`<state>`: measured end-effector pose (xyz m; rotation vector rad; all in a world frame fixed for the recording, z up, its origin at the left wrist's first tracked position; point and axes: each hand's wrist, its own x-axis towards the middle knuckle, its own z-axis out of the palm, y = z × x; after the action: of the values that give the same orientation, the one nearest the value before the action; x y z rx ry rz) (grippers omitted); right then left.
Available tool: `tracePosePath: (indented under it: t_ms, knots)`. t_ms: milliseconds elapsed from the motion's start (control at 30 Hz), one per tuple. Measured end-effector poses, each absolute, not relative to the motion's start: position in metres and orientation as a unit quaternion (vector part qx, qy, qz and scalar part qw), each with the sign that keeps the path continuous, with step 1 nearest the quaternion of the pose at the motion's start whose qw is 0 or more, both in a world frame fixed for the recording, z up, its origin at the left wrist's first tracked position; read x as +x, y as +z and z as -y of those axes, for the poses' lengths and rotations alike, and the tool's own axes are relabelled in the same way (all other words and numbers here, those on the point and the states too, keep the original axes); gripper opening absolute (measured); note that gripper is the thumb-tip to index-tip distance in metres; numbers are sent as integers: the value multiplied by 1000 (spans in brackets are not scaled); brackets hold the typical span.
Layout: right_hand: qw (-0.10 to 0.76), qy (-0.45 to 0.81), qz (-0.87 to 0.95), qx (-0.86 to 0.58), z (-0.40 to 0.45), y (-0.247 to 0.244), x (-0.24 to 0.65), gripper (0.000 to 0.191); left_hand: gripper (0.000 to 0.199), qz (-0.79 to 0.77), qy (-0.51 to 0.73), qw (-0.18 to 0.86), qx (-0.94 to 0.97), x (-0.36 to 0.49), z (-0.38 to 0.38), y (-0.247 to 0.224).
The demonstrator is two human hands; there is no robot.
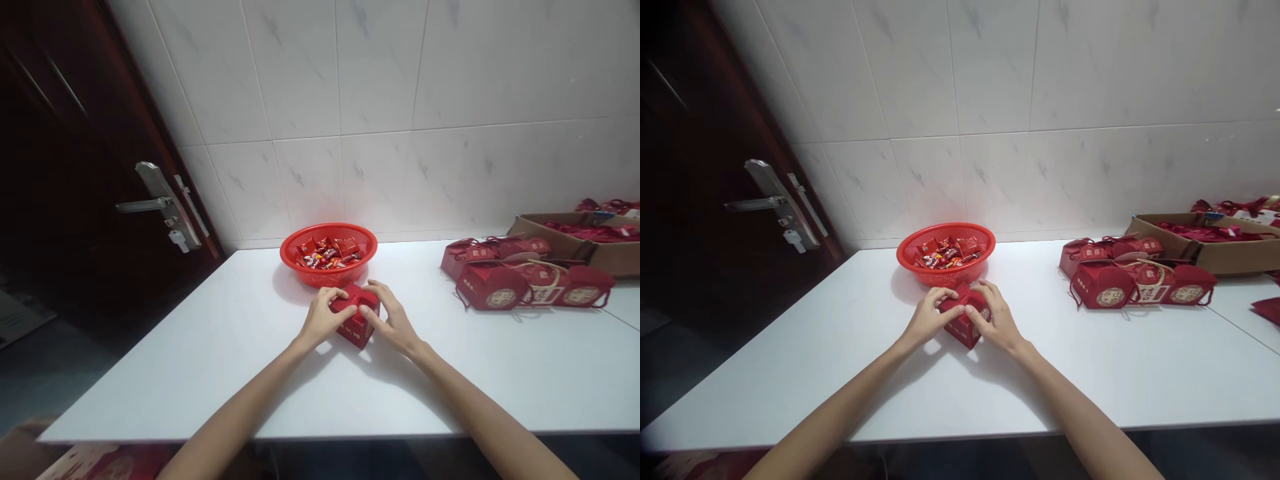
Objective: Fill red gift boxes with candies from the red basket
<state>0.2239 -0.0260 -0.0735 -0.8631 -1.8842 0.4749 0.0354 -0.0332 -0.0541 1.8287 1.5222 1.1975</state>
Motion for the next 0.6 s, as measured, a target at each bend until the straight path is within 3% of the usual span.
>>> tracePosePath:
  t_ms: [300, 467, 600]
  knots:
    - [414, 153, 806, -395, 18, -84, 230, 45, 25, -510, 503, 285, 637, 43, 22, -69]
    - [388, 82, 815, -423, 25, -79, 226, 41, 27, -478, 521, 305, 638, 40, 24, -74]
    - [359, 26, 812, -459, 36, -72, 220, 48, 28, -463, 513, 322, 647, 41, 27, -72]
